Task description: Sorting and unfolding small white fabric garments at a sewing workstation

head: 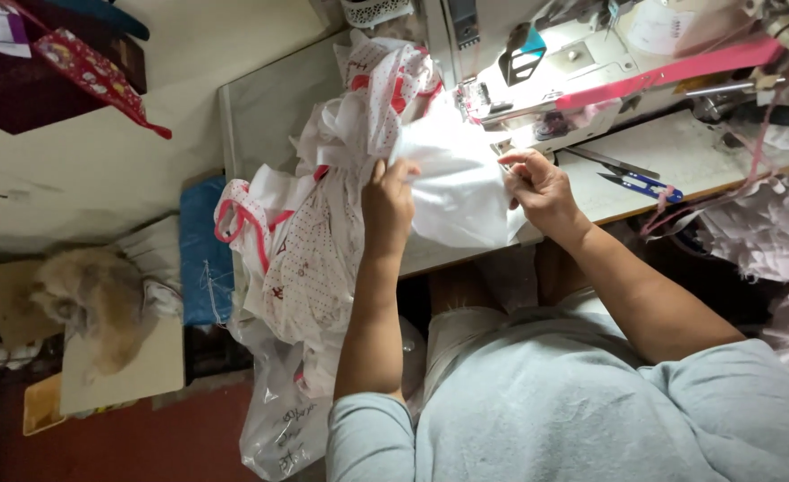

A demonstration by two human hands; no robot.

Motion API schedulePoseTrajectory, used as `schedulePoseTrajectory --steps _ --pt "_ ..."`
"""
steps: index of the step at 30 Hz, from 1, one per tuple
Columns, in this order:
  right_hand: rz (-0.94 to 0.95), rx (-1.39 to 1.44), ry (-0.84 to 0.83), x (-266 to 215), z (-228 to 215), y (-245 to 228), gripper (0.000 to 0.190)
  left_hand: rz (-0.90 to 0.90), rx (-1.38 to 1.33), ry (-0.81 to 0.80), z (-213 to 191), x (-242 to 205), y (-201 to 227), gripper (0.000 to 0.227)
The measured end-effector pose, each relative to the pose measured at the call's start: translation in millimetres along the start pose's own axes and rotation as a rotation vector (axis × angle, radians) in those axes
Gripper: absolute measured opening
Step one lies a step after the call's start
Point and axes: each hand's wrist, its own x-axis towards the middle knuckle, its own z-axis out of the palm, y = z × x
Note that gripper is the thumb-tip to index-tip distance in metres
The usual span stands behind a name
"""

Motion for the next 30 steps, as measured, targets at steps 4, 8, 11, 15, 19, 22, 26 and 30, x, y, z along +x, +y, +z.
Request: schedulePoseTrajectory --steps 4,8,11,15,19,22,26,30 --pt "-0.044 -0.077 0.008 18 8 -13 0.027 0.054 0.097 0.062 22 30 -30 0.026" --pt "-0.141 -0.347 0.051 33 15 -16 0.023 0.039 0.210 0.136 55 59 -67 0.025" --pt "-0.260 -0.688 0.084 37 12 -4 0.022 0.015 0.286 0.196 93 77 -109 0.024" --pt "-0.487 -1.103 0.139 38 14 22 0.018 -0.118 0.203 0.299 140 89 -150 0.048" --pt "-0.517 -0.818 -0.017 5 57 -23 0.044 -0.191 0.300 0.230 149 77 -159 0.055" --pt "-0.514 -0.703 -0.280 -10 97 -17 0.032 -0.227 0.243 0.077 100 55 -119 0.071" --pt "-0.323 -0.727 -0.477 11 142 34 0.070 -0.494 -0.133 0.121 -14 -11 -65 0.057" --pt "0.422 -0.744 -0.555 73 192 24 0.074 -0.982 0.420 -0.304 -86 -85 -102 0.052"
